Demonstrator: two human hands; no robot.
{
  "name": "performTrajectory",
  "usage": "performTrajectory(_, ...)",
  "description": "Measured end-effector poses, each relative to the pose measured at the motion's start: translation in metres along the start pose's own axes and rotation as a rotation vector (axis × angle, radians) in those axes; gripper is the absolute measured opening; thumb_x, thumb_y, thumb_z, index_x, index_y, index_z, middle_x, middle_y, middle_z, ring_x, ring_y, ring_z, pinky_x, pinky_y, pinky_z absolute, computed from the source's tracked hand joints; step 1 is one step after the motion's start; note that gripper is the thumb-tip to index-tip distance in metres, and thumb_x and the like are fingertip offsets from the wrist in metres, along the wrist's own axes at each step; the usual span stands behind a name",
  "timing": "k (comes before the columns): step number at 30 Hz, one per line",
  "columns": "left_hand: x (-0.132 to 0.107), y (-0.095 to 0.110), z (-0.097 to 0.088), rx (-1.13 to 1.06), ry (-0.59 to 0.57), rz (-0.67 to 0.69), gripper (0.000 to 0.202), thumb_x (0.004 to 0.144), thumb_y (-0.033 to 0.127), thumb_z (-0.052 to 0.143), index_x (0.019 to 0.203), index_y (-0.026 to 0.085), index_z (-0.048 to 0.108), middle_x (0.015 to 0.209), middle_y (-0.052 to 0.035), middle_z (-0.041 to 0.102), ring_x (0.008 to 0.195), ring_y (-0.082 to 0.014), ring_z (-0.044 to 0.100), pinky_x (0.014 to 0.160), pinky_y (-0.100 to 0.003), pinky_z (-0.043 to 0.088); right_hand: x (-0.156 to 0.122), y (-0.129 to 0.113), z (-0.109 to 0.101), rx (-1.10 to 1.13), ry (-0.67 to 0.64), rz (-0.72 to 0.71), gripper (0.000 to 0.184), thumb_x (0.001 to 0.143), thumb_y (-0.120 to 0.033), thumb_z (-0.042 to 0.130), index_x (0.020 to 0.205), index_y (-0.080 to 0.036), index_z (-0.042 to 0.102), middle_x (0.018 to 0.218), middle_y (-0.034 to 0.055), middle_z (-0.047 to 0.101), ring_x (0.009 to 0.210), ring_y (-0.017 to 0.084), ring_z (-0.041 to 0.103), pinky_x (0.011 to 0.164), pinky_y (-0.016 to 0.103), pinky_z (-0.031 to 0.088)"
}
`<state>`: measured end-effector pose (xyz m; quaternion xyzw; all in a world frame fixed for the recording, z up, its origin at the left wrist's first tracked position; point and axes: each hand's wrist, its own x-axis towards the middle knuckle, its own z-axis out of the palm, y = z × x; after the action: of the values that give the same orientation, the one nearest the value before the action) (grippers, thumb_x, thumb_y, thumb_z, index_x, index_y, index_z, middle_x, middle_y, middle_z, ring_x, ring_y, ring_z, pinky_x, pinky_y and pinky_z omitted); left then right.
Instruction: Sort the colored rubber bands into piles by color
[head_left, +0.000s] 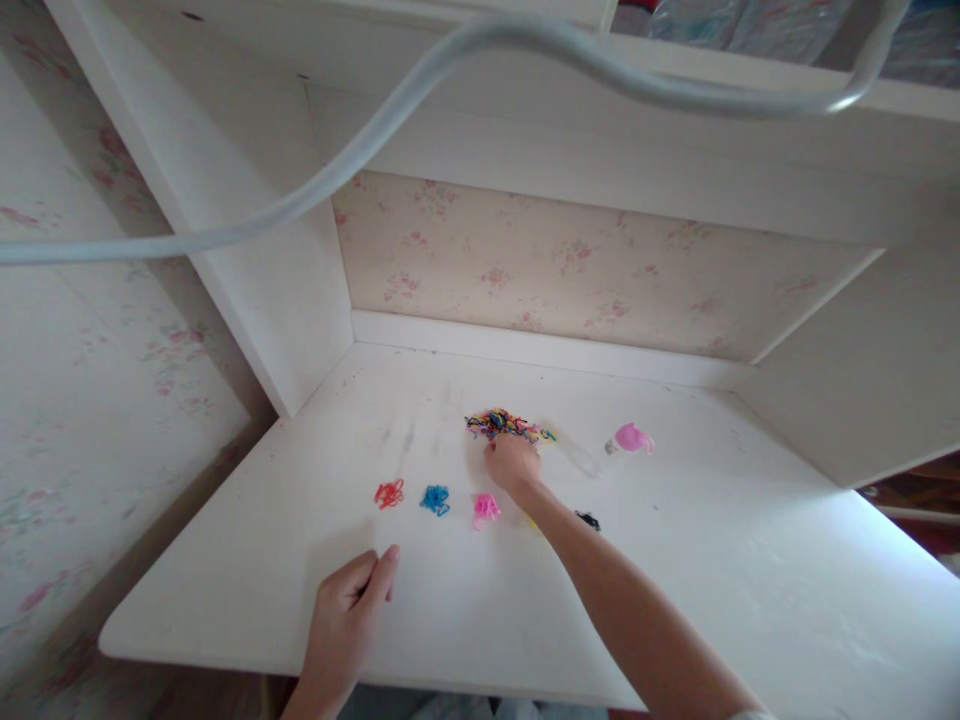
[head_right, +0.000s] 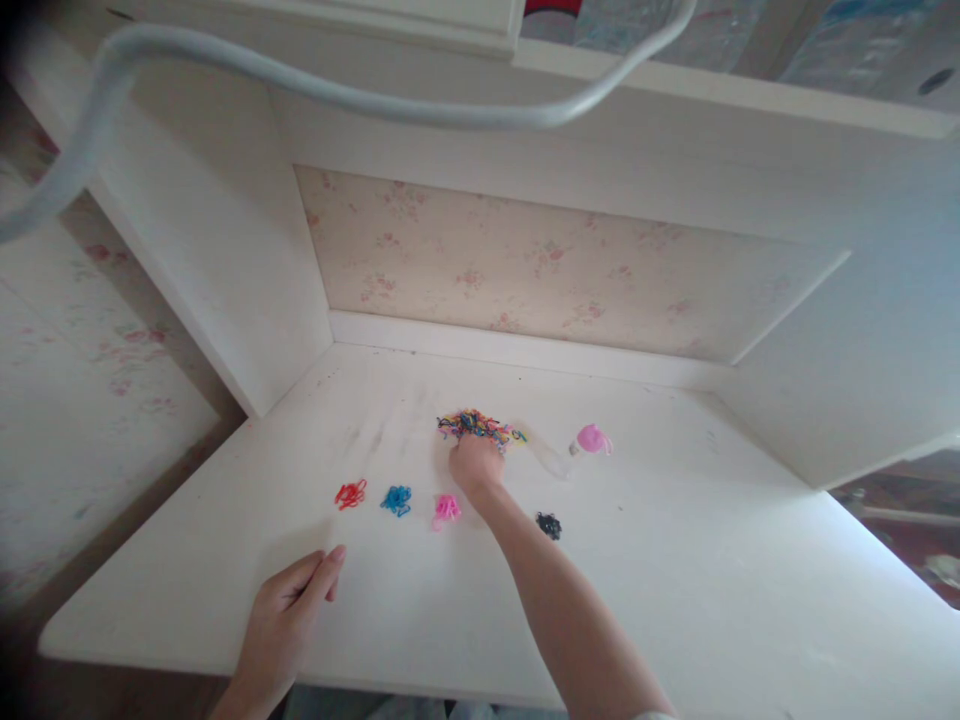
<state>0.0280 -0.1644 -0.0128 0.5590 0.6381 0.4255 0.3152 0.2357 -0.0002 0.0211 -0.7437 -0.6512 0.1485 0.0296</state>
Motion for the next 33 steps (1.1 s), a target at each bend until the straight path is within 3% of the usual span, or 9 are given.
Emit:
performTrajectory(4,-0.002,0.004,-0.001,0.021,0.003,-0.009,0.044,0.086,0.045,0.045,0.051,0.020,0.036,0.049,0.0049,0.034,0.049,-0.0098,0.038,0.051,-0.020,0.032,-0.015,0.017,-0.004,0.135,0.075,-0.053,0.034,0.088,-0.031,0.040,0.088,-0.018,0.071,0.088,0.0114,0.070,0.084,0.023,0.065,0.073,0.030,0.045)
performTrajectory(8,-0.003,0.002,-0.002,0.036,-0.025,-0.011,0.043,0.086,0.043,0.046,0.052,0.019,0.038,0.050,0.0050,0.037,0.050,-0.0098,0.039,0.052,-0.020,0.032,-0.041,0.053,-0.011,0.286,0.154,-0.066,0.039,0.089,-0.039,0.038,0.094,-0.021,0.071,0.078,0.0049,0.069,0.070,0.017,0.061,0.063,0.024,0.040)
performTrajectory(11,-0.002,0.003,-0.002,0.049,-0.034,-0.010,0.042,0.086,0.043,0.047,0.053,0.019,0.039,0.050,0.0051,0.037,0.050,-0.0096,0.038,0.052,-0.020,0.032,-0.062,0.088,-0.013,0.395,0.208,-0.019,0.050,0.089,-0.048,0.033,0.098,-0.017,0.070,0.062,0.0013,0.063,0.053,0.013,0.052,0.050,0.022,0.033)
performTrajectory(13,-0.002,0.004,-0.001,0.054,-0.036,-0.007,0.041,0.086,0.043,0.047,0.053,0.019,0.039,0.050,0.0051,0.036,0.050,-0.0096,0.038,0.052,-0.020,0.032,-0.075,0.113,-0.012,0.543,0.242,0.031,0.052,0.085,-0.054,0.038,0.096,-0.015,0.070,0.054,-0.0011,0.057,0.047,0.011,0.045,0.046,0.021,0.029)
performTrajectory(16,-0.003,0.004,0.000,0.066,-0.038,-0.002,0.041,0.085,0.043,0.048,0.053,0.019,0.040,0.051,0.0048,0.038,0.051,-0.0098,0.038,0.052,-0.019,0.032,-0.092,0.148,-0.006,0.743,0.294,0.103,0.051,0.078,-0.058,0.050,0.093,-0.014,0.070,0.056,-0.0018,0.055,0.048,0.010,0.041,0.046,0.021,0.028)
performTrajectory(19,-0.004,0.004,0.001,0.093,-0.025,-0.015,0.041,0.085,0.044,0.048,0.053,0.019,0.041,0.050,0.0050,0.037,0.049,-0.0097,0.037,0.051,-0.019,0.032,-0.108,0.171,0.002,0.723,0.312,0.176,0.050,0.078,-0.059,0.052,0.094,-0.015,0.070,0.055,-0.0025,0.054,0.047,0.010,0.040,0.046,0.021,0.028)
performTrajectory(27,-0.004,0.005,0.010,0.207,-0.026,0.013,0.044,0.083,0.049,0.047,0.052,0.020,0.040,0.047,0.0056,0.034,0.045,-0.0093,0.038,0.048,-0.018,0.033,-0.125,0.182,0.021,0.585,0.305,0.202,0.049,0.083,-0.058,0.045,0.097,-0.020,0.072,0.064,0.0016,0.067,0.057,0.016,0.057,0.055,0.023,0.039)
performTrajectory(33,0.003,-0.003,0.018,0.240,-0.035,-0.009,0.047,0.081,0.053,0.047,0.050,0.020,0.039,0.046,0.0052,0.036,0.044,-0.0097,0.040,0.046,-0.018,0.034,-0.122,0.194,0.024,0.698,0.313,0.296,0.049,0.080,-0.060,0.047,0.099,-0.022,0.071,0.090,0.0041,0.072,0.080,0.021,0.064,0.065,0.024,0.044)
